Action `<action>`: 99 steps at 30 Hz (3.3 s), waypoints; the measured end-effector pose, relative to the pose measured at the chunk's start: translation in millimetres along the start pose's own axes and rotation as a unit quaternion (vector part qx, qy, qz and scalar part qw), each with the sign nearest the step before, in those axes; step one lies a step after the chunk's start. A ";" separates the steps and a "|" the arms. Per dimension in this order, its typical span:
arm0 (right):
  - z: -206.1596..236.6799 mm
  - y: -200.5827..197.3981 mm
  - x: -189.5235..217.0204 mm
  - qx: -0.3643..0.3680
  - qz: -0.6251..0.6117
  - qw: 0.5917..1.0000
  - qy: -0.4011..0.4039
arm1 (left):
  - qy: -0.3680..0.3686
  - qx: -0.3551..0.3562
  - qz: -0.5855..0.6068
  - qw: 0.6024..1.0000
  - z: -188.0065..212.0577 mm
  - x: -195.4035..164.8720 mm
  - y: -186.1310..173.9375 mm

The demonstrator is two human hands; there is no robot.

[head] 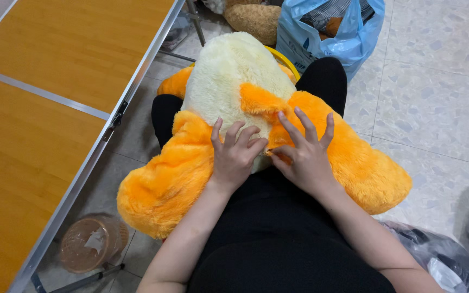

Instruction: The person sews the seam of an orange and white plush toy using a needle and thread. They repeatedly insert the needle through the fabric and pull the thread to close the seam along the toy's body.

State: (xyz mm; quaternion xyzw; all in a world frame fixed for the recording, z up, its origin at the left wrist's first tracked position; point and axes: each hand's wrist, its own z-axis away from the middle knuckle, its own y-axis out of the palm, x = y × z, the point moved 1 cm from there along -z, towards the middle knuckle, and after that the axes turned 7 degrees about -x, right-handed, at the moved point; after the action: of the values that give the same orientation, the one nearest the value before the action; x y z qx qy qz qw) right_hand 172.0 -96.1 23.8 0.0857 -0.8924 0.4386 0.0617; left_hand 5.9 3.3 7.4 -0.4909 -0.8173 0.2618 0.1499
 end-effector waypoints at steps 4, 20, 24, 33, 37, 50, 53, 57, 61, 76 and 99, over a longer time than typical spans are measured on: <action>0.7 0.5 -1.4 -0.006 -0.004 1.000 0.003 | 0.009 0.012 0.005 1.000 -3.2 0.8 -1.4; -2.3 1.3 -5.2 -0.022 -0.003 1.000 -0.001 | -0.029 0.050 0.119 0.991 -5.0 4.4 7.5; -3.1 0.8 -5.3 -0.011 -0.002 1.000 0.007 | -0.040 0.046 0.100 0.993 -7.0 3.1 8.2; -3.7 0.4 -5.2 -0.011 0.002 1.000 0.002 | -0.049 0.046 0.099 0.993 -7.3 2.2 7.1; -3.3 2.5 -6.4 -0.010 0.005 1.000 0.002 | -0.050 0.053 0.121 0.990 -6.1 1.6 6.4; -4.8 5.5 -14.5 -0.015 0.008 1.000 0.003 | -0.064 0.121 0.236 0.962 -8.1 0.2 -12.9; -4.8 5.6 -15.2 -0.016 0.011 1.000 0.000 | -0.022 0.128 0.241 0.962 -6.2 0.6 -16.5; -4.5 5.6 -16.5 -0.018 0.001 1.000 -0.003 | 0.012 0.122 0.200 0.972 -0.2 -0.6 -10.8; -5.6 5.7 -15.8 -0.015 -0.007 1.000 -0.002 | 0.005 0.092 0.175 0.980 1.5 -1.1 -7.4; -6.3 0.5 -10.7 0.019 -0.026 0.997 -0.067 | -0.129 -0.035 0.260 0.956 -13.5 2.5 -34.9; -3.0 -22.8 -14.7 -0.002 -0.272 0.960 -0.069 | -0.076 0.130 0.441 0.885 -7.6 -1.2 -36.9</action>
State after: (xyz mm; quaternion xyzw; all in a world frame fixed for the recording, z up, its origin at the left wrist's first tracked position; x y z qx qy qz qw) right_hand 191.2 -106.0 40.5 0.3555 -0.8382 0.3966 0.1169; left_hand -16.5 -9.7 34.9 -0.7557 -0.4837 0.4412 0.0188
